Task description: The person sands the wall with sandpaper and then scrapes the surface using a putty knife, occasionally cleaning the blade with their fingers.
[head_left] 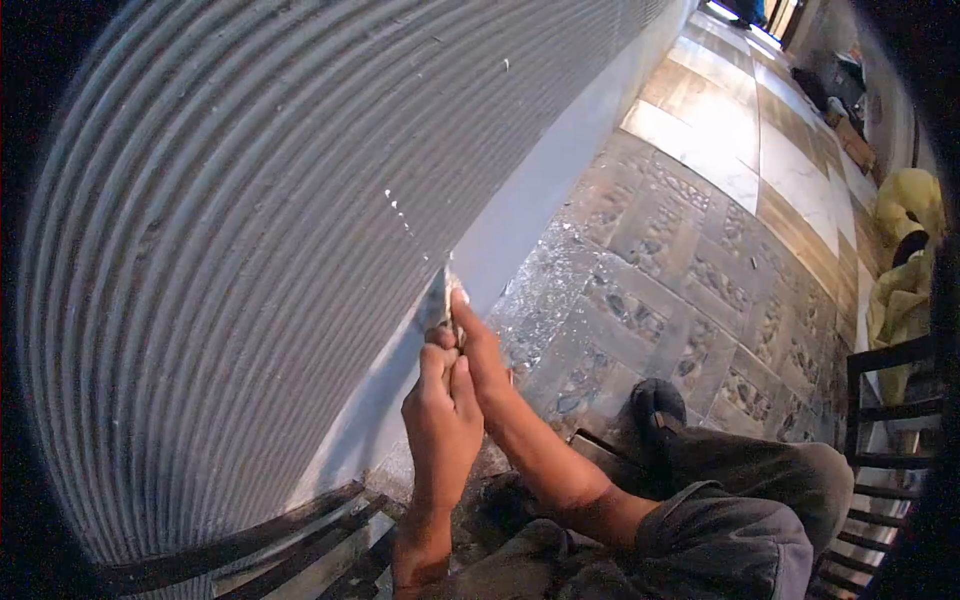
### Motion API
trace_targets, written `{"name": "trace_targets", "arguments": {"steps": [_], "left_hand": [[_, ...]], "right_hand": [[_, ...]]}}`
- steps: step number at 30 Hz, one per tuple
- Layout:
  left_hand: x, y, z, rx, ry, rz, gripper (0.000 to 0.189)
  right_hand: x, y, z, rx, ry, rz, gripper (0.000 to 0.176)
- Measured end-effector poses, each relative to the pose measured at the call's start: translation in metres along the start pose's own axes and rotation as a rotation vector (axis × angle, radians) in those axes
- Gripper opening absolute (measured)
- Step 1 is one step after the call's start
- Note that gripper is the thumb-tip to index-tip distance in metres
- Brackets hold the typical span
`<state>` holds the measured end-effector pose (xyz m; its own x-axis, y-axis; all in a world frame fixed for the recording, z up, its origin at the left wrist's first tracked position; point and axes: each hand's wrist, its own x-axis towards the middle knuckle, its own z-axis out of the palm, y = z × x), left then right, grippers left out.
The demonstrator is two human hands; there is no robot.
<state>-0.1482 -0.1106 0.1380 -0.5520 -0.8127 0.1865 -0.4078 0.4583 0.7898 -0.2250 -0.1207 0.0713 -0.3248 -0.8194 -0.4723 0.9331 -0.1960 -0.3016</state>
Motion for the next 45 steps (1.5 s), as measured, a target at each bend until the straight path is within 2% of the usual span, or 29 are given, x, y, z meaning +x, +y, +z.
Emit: {"name": "trace_targets", "arguments": {"steps": [2,4,5,9,12,13,16,18,20,22,24,25,26,28,29,33,36,41,42,43,45], "left_hand": [[-0.004,0.004,-0.006,0.017,-0.002,-0.023,0.012],[-0.001,0.009,-0.008,0.040,-0.075,-0.073,0.012],[0.010,0.007,-0.005,0.004,-0.117,-0.064,0.012],[-0.001,-0.001,-0.003,-0.021,-0.040,-0.059,0.011],[0.001,-0.004,-0.004,0.020,-0.005,0.040,0.011],[0.011,-0.006,-0.001,-0.031,-0.072,-0.019,0.011],[0.028,0.002,-0.004,-0.072,-0.110,-0.027,0.009],[0.014,0.006,-0.005,0.033,-0.091,-0.023,0.009],[0.002,0.005,-0.002,-0.015,-0.013,-0.039,0.010],[0.012,0.001,0.007,-0.019,0.046,0.035,0.012],[0.032,0.003,0.016,0.044,-0.058,0.028,0.013],[0.039,0.007,0.017,0.048,-0.106,0.033,0.012],[0.035,0.010,0.016,0.071,-0.124,0.036,0.012],[0.024,0.013,0.012,0.061,-0.092,0.008,0.013],[0.013,0.003,0.010,0.002,-0.100,-0.040,0.014],[0.013,-0.001,0.009,-0.126,-0.089,-0.095,0.016],[0.024,0.016,0.005,0.035,-0.180,-0.176,0.017],[0.008,0.003,0.006,-0.005,0.007,-0.045,0.013],[0.016,0.008,0.009,0.067,-0.038,-0.022,0.013],[0.021,0.012,0.010,0.149,-0.094,-0.012,0.013],[0.031,0.018,0.014,0.123,-0.105,-0.018,0.014]], "right_hand": [[-0.002,0.004,0.002,-0.032,-0.051,0.001,0.035],[0.000,0.006,0.005,-0.100,-0.013,-0.165,0.036],[0.005,-0.002,0.005,-0.042,-0.043,-0.085,0.037],[0.000,-0.003,0.010,-0.064,-0.038,-0.068,0.040],[-0.007,-0.002,0.018,-0.330,0.111,-0.254,0.045],[0.008,-0.006,0.011,-0.563,0.226,-0.329,0.049],[0.009,-0.015,0.019,-0.423,0.242,-0.325,0.056],[0.010,-0.005,0.003,-0.396,0.200,-0.262,0.059],[0.012,0.002,-0.005,-0.609,0.268,-0.314,0.057],[0.012,-0.007,0.005,-0.500,0.228,-0.333,0.051],[0.022,-0.025,0.011,-0.151,0.126,-0.277,0.050],[0.024,-0.035,0.003,-0.165,0.023,-0.177,0.049],[0.020,-0.032,0.001,-0.136,0.026,-0.173,0.049],[0.007,-0.027,0.009,-0.307,0.146,-0.259,0.046],[0.002,-0.016,0.009,-0.190,0.107,-0.255,0.043],[0.005,-0.017,0.011,-0.189,0.128,-0.210,0.041],[0.005,-0.021,0.014,0.023,0.008,-0.140,0.040],[-0.004,-0.012,0.015,-0.093,0.038,-0.161,0.040],[0.001,-0.016,0.014,-0.110,0.053,-0.177,0.041],[0.012,-0.019,0.012,-0.163,0.018,-0.276,0.044],[0.017,-0.027,0.004,-0.115,0.002,-0.209,0.045]]}}
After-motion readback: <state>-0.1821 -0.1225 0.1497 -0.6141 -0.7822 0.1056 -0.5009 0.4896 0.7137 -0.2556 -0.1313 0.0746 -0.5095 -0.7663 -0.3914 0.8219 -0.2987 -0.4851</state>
